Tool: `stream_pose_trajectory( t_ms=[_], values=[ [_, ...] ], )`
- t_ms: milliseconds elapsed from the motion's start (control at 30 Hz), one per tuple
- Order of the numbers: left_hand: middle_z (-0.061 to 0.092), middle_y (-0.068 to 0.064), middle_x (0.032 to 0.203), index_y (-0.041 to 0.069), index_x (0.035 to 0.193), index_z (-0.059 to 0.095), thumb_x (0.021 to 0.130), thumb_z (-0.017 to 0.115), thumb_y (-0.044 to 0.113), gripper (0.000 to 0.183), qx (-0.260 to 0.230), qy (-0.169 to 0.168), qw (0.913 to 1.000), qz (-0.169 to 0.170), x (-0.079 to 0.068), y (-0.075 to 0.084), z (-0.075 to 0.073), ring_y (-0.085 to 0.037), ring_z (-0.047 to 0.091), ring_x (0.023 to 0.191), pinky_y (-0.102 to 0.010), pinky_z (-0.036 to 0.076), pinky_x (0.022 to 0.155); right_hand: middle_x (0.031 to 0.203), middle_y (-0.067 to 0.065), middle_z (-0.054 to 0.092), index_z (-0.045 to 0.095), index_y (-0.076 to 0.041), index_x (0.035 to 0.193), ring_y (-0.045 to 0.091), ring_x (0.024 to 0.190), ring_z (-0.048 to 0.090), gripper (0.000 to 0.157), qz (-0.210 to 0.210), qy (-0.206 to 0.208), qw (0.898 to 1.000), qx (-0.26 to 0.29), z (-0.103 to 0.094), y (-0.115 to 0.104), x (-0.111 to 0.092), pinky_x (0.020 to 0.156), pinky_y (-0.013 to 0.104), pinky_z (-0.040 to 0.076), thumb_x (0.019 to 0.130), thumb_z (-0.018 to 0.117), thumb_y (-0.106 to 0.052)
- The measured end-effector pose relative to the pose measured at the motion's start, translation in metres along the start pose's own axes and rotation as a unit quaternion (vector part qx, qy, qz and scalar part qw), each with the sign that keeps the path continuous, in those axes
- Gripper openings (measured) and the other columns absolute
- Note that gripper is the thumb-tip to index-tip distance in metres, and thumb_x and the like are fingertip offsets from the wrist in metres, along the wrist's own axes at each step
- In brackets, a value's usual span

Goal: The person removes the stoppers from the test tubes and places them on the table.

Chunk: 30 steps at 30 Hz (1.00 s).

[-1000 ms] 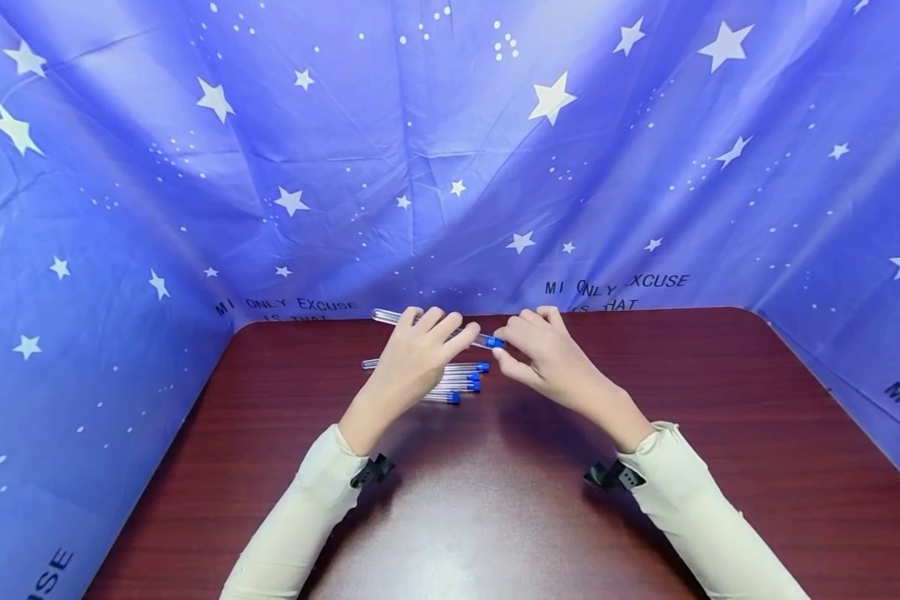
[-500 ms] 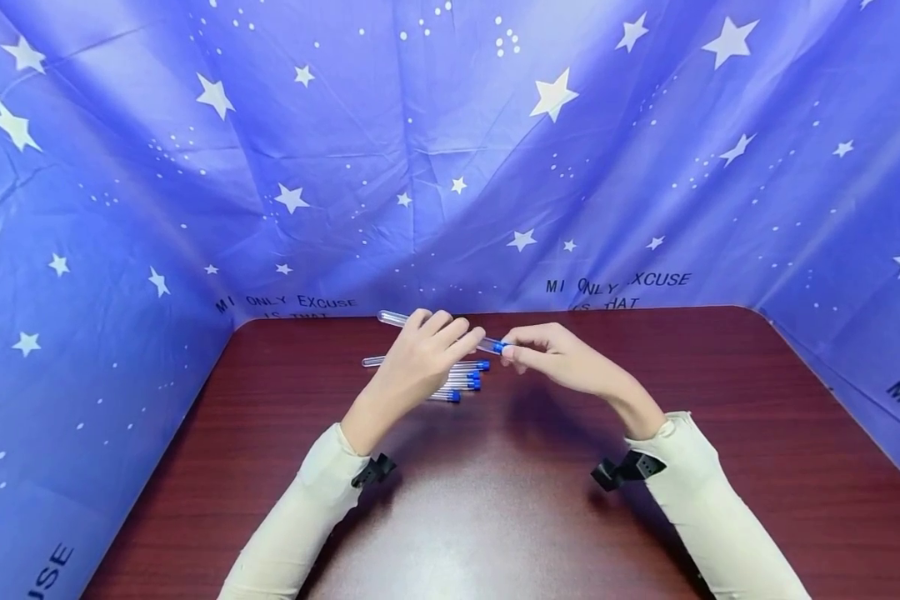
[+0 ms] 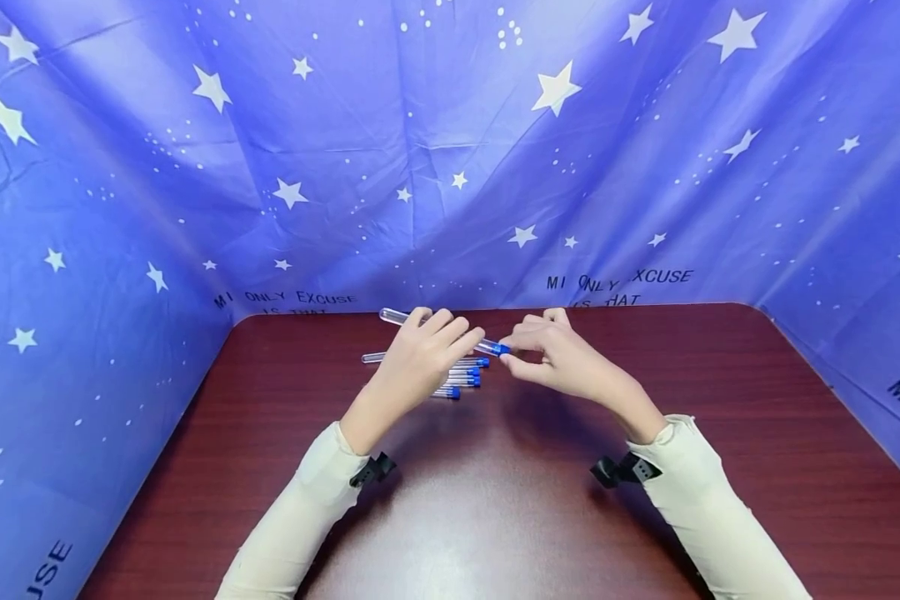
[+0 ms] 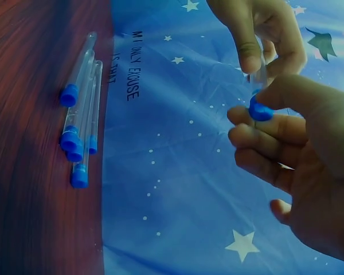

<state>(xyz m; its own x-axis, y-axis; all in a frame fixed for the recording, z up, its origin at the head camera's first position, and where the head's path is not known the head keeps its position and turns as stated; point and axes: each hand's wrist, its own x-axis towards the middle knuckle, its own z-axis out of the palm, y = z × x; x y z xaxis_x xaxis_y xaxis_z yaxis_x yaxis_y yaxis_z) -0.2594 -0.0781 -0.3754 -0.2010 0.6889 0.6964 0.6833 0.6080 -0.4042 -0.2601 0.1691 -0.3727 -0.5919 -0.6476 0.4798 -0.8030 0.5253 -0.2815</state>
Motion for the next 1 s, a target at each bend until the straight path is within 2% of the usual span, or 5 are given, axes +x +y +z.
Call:
stream_pose_trajectory(
  t_ms=[233, 567, 667, 867, 1000],
  values=[
    [0.067, 0.004, 0.092, 0.018, 0.11, 0.071, 0.094, 0.058, 0.003, 0.025, 0.02, -0.013, 0.9997, -0.011, 0.001, -0.001, -0.001, -0.018, 0.061, 0.085, -0.033, 0.051, 0.077, 0.073, 0.002, 0.061, 0.076, -0.006, 0.088, 0.015, 0.073, 0.052, 0.009, -0.078, 0.09, 0.989, -0.09, 0.005, -0.003, 0.004, 0.079, 0.043, 0.03, 0.082, 0.071, -0.012],
    [0.068, 0.003, 0.089, 0.019, 0.109, 0.072, 0.089, 0.06, 0.003, 0.028, 0.023, -0.013, 0.9994, -0.024, -0.001, 0.0, 0.0, -0.019, 0.062, 0.081, -0.032, 0.052, 0.072, 0.073, 0.003, 0.06, 0.073, -0.003, 0.088, 0.022, 0.073, 0.052, 0.012, -0.12, 0.137, 0.969, -0.165, 0.01, -0.006, 0.005, 0.079, 0.046, 0.033, 0.082, 0.069, -0.013],
    [0.068, 0.002, 0.089, 0.019, 0.11, 0.072, 0.088, 0.059, 0.002, 0.03, 0.028, -0.018, 0.999, -0.03, -0.001, -0.001, 0.001, -0.019, 0.062, 0.081, -0.031, 0.052, 0.071, 0.076, 0.006, 0.063, 0.073, -0.001, 0.089, 0.025, 0.076, 0.055, 0.014, -0.128, 0.147, 0.959, -0.207, 0.012, -0.007, 0.006, 0.079, 0.046, 0.036, 0.083, 0.069, -0.013],
    [0.067, 0.001, 0.088, 0.018, 0.11, 0.071, 0.094, 0.057, 0.005, 0.026, 0.035, -0.018, 0.9979, -0.05, -0.001, -0.005, 0.0, -0.02, 0.061, 0.079, -0.032, 0.052, 0.07, 0.079, 0.01, 0.061, 0.067, 0.002, 0.094, 0.028, 0.075, 0.053, 0.019, -0.14, 0.167, 0.926, -0.308, 0.016, -0.009, 0.011, 0.07, 0.037, 0.044, 0.094, 0.057, -0.015],
    [0.067, 0.0, 0.089, 0.017, 0.111, 0.072, 0.096, 0.058, 0.01, 0.021, 0.033, -0.004, 0.9982, -0.049, -0.001, -0.008, -0.003, -0.02, 0.061, 0.079, -0.033, 0.053, 0.07, 0.078, 0.01, 0.057, 0.064, 0.002, 0.094, 0.028, 0.071, 0.05, 0.023, -0.144, 0.187, 0.917, -0.322, 0.017, -0.01, 0.012, 0.063, 0.036, 0.042, 0.097, 0.051, -0.016]
  ],
)
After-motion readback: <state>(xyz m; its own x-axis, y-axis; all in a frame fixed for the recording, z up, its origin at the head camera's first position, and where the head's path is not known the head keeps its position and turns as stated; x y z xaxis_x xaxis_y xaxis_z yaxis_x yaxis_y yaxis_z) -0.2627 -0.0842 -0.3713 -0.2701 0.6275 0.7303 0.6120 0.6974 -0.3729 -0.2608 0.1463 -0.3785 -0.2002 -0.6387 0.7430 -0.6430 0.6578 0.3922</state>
